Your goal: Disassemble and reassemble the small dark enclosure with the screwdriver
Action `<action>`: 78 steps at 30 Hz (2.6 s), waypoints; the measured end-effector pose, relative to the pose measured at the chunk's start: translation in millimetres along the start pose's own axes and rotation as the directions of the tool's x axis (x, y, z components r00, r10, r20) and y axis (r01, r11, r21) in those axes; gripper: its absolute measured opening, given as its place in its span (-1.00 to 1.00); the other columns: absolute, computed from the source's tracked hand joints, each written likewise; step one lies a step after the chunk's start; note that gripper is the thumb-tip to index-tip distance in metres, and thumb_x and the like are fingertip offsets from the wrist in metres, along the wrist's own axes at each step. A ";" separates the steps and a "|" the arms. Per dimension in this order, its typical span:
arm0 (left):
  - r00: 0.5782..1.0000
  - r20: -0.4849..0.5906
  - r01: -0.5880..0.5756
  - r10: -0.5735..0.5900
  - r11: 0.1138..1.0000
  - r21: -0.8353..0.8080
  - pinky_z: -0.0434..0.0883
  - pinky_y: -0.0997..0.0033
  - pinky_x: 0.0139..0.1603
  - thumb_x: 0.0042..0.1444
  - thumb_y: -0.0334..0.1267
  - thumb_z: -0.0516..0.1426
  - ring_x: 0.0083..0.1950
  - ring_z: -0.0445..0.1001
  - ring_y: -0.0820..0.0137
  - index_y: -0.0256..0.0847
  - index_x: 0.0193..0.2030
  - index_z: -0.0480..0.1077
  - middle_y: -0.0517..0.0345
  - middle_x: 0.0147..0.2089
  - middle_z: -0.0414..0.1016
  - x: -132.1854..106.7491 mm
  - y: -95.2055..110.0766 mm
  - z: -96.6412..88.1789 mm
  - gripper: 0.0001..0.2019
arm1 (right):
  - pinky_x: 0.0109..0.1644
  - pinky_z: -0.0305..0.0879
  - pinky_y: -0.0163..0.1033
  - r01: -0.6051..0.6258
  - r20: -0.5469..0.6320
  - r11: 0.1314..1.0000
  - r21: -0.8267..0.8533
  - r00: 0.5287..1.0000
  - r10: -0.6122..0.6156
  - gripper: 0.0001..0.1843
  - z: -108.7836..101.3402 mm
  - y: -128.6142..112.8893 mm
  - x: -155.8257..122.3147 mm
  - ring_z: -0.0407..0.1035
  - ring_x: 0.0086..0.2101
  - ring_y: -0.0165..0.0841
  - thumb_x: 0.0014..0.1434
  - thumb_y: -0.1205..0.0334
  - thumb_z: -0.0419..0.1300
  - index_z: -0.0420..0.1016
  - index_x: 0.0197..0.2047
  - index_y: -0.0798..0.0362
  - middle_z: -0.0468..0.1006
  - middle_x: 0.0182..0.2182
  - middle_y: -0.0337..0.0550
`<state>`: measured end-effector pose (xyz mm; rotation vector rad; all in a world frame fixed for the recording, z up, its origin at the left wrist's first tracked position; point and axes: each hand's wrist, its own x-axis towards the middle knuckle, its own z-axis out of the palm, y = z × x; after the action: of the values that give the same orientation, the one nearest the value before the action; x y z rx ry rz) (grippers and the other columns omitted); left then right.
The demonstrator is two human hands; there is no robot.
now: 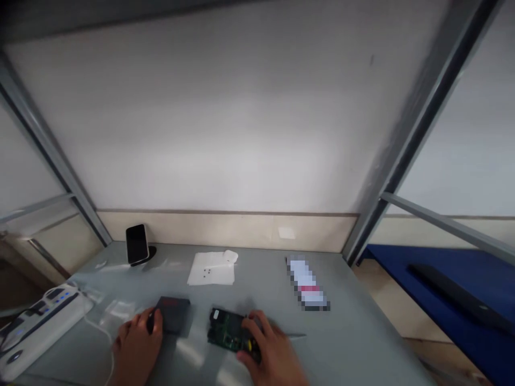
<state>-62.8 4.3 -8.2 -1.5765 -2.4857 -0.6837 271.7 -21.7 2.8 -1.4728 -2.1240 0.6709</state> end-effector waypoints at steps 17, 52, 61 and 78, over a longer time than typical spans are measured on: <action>0.413 0.273 -0.555 0.869 0.478 -0.681 0.22 -0.04 0.50 0.21 -0.20 0.27 0.40 0.38 0.06 0.01 0.37 0.40 0.06 0.39 0.47 -28.6 126.7 4.2 -0.43 | -0.28 0.48 -0.16 0.375 -0.702 0.772 0.513 0.701 0.127 -0.78 -7.5 -18.1 26.2 0.43 -0.39 -0.35 0.52 0.03 0.03 0.22 0.16 -0.17 0.45 -0.11 -0.12; 0.420 0.152 -0.591 0.895 0.396 -0.703 0.33 0.13 0.29 0.08 -0.10 0.43 0.20 0.47 0.14 -0.02 -0.03 0.60 0.15 0.15 0.60 -13.2 145.1 38.2 -0.69 | -0.36 0.24 -0.25 0.293 -0.462 0.676 0.676 0.884 0.079 -0.77 -12.6 -18.3 76.8 0.23 -0.46 -0.37 0.46 -0.08 0.10 0.34 -0.08 -0.12 0.30 -0.37 -0.30; 0.480 0.189 -0.546 0.857 0.460 -0.700 0.33 0.06 0.32 0.06 -0.07 0.45 0.22 0.44 0.10 -0.05 -0.09 0.61 0.15 0.05 0.61 -11.8 144.8 40.4 -0.70 | -0.08 0.21 -0.16 0.356 -0.281 0.697 0.623 0.933 -0.225 -0.78 -58.0 -31.7 100.1 0.31 -0.21 -0.23 0.26 0.03 0.36 0.56 -0.30 -0.02 0.37 -0.28 -0.19; 0.523 0.251 -0.506 0.815 0.533 -0.678 0.19 -0.13 0.45 0.08 -0.18 0.44 0.35 0.31 0.00 -0.03 -0.01 0.60 0.12 0.22 0.56 -10.9 146.6 30.4 -0.68 | 0.02 0.29 -0.14 0.383 -0.387 0.645 0.661 0.911 -0.145 -0.67 -39.8 -21.2 88.9 0.37 -0.11 -0.20 0.38 -0.15 0.21 0.52 -0.10 -0.06 0.44 -0.16 -0.12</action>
<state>75.6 60.6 6.3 -3.1205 -1.5928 -0.8950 253.2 60.8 55.7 -0.7269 -1.4983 0.9567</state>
